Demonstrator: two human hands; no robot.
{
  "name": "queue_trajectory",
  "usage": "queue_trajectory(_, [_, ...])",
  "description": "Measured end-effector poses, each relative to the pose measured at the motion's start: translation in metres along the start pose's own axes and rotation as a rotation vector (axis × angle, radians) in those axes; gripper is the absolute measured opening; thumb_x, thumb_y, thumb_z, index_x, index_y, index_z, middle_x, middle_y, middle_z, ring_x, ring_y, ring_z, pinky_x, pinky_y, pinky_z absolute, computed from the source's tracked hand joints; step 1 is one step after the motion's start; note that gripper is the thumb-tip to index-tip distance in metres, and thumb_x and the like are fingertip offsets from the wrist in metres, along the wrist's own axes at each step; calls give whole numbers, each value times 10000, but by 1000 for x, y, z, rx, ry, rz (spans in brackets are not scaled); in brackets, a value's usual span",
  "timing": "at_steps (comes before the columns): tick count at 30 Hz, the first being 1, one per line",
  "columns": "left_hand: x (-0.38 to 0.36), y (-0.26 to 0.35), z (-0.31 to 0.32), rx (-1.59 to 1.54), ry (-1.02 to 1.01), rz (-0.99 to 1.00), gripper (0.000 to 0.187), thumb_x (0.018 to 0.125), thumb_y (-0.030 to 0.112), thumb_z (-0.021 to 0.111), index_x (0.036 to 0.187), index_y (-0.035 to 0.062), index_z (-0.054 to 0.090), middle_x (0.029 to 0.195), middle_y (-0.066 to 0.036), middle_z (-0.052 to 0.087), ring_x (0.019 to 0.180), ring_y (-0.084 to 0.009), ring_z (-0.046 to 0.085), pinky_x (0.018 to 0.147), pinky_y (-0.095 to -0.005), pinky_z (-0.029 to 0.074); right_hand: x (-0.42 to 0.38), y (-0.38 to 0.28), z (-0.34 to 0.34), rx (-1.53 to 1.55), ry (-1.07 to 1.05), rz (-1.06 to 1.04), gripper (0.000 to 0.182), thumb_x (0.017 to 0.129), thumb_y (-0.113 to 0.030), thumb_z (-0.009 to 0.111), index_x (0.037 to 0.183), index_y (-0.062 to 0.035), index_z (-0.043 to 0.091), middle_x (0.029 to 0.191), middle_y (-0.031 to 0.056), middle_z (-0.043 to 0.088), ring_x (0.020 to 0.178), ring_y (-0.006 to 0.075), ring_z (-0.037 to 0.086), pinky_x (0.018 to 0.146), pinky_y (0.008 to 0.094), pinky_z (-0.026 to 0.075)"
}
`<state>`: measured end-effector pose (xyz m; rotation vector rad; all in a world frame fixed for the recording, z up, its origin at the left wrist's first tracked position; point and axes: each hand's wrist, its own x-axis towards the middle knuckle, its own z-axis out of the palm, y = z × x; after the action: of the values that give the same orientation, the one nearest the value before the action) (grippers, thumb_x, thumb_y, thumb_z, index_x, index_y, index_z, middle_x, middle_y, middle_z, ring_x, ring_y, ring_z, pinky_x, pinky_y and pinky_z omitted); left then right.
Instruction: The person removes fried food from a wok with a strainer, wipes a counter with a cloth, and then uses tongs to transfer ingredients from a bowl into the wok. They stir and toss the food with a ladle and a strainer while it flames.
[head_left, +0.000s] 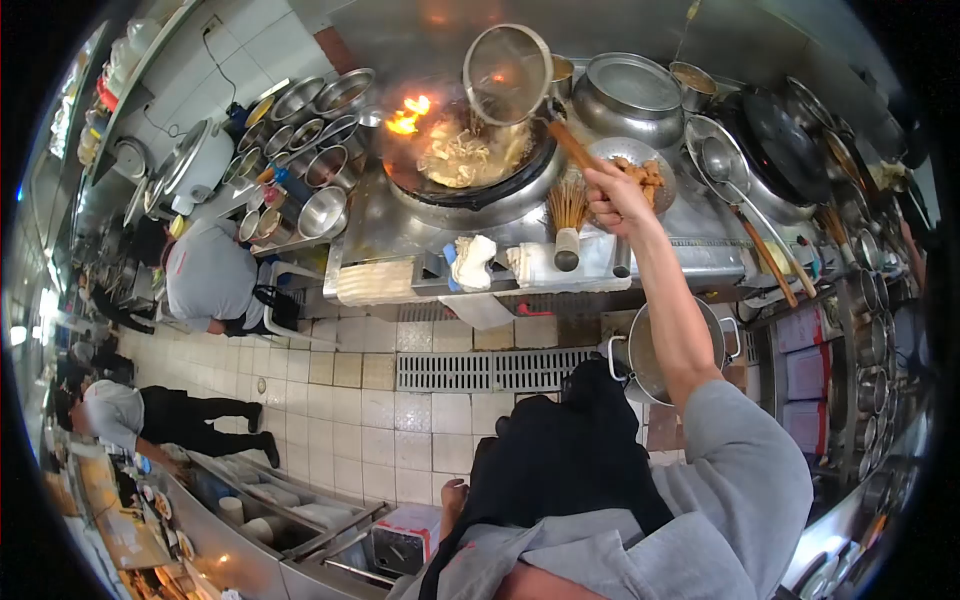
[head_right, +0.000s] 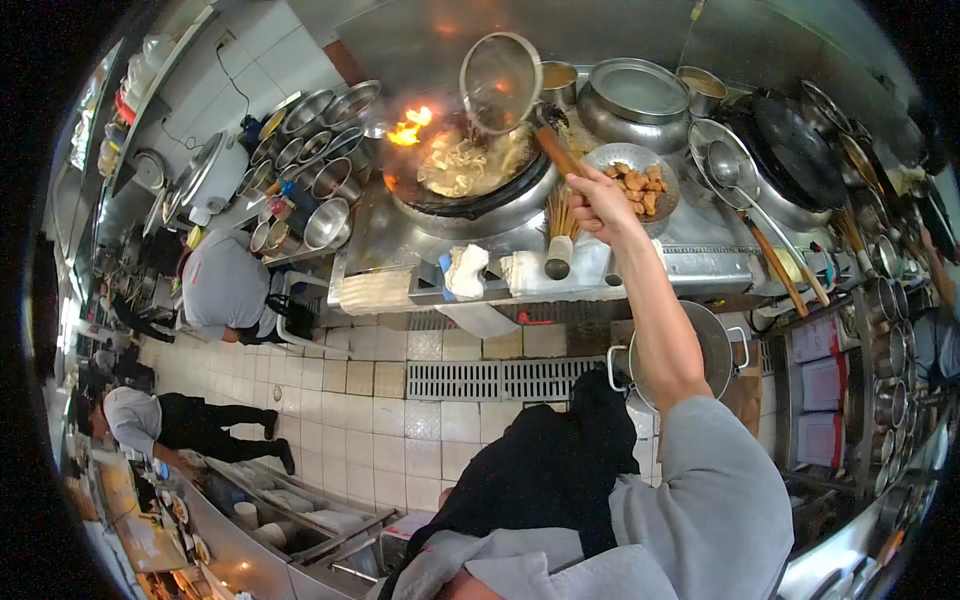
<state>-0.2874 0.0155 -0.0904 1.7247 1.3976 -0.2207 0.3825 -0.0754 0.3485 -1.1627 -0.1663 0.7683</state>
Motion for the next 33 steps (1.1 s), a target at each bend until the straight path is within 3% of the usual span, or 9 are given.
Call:
queue_trajectory(2, [-10,18,-6,-100,-25,-156,350,703,170,665,1003,-8,641,838,-192,666,776,-253,653,691,-307,507,12,5,-35,30,4,-39,544,864,-138,537,1369,-129,336,712,62,531,461,118,441,379,247,344])
queue_trajectory(5, [-12,2,7,-226,-107,-184,353,710,175,661,1006,-18,637,854,-199,663,790,-268,651,703,-313,508,76,48,-75,-949,494,-766,468,836,-115,547,1289,-106,433,829,77,601,663,159,572,586,278,453])
queue_trajectory(6, [-12,-3,10,-216,-114,-170,354,711,173,660,1008,-18,636,853,-198,664,788,-267,651,703,-313,508,76,41,-75,-1009,469,-592,486,801,-94,554,1275,-74,449,989,103,628,886,201,588,793,304,435])
queue_trajectory(9, [-20,-17,15,-78,-93,-115,355,712,167,656,1014,-18,633,848,-196,664,784,-265,651,701,-312,508,65,26,-78,-989,349,-471,556,789,-104,556,1319,-41,399,1094,211,591,977,359,575,843,360,434])
queue_trajectory(13, [-30,-29,23,28,-83,-82,357,713,159,651,1022,-18,629,842,-193,665,778,-263,652,698,-311,507,29,48,-46,-584,340,-427,545,778,-106,564,1300,-33,427,1023,217,615,938,306,594,811,324,442])
queue_trajectory(17, [-28,-49,23,119,-82,-45,359,714,151,646,1030,-18,624,837,-190,665,772,-260,652,696,-310,507,60,52,-16,-929,290,-697,423,797,-103,509,1213,-30,503,946,131,621,773,181,593,728,297,463])
queue_trajectory(23, [-32,-24,15,-12,-2,-12,324,729,159,635,1006,-10,638,812,-177,668,738,-257,653,681,-316,507,68,68,20,125,-33,240,124,871,-91,466,994,-75,470,666,49,445,438,93,354,340,225,260])
queue_trajectory(28, [-32,28,4,-153,-63,-82,274,733,156,580,950,10,663,831,-175,668,767,-295,652,707,-343,509,88,83,44,312,-174,415,102,913,-105,443,858,-88,359,651,22,412,404,44,259,305,183,160])
queue_trajectory(33, [33,87,14,298,-57,359,289,718,186,515,908,33,671,860,-222,636,815,-362,619,751,-417,492,35,34,55,54,-180,300,255,899,-91,463,1145,-65,403,649,22,430,411,39,283,314,183,171])
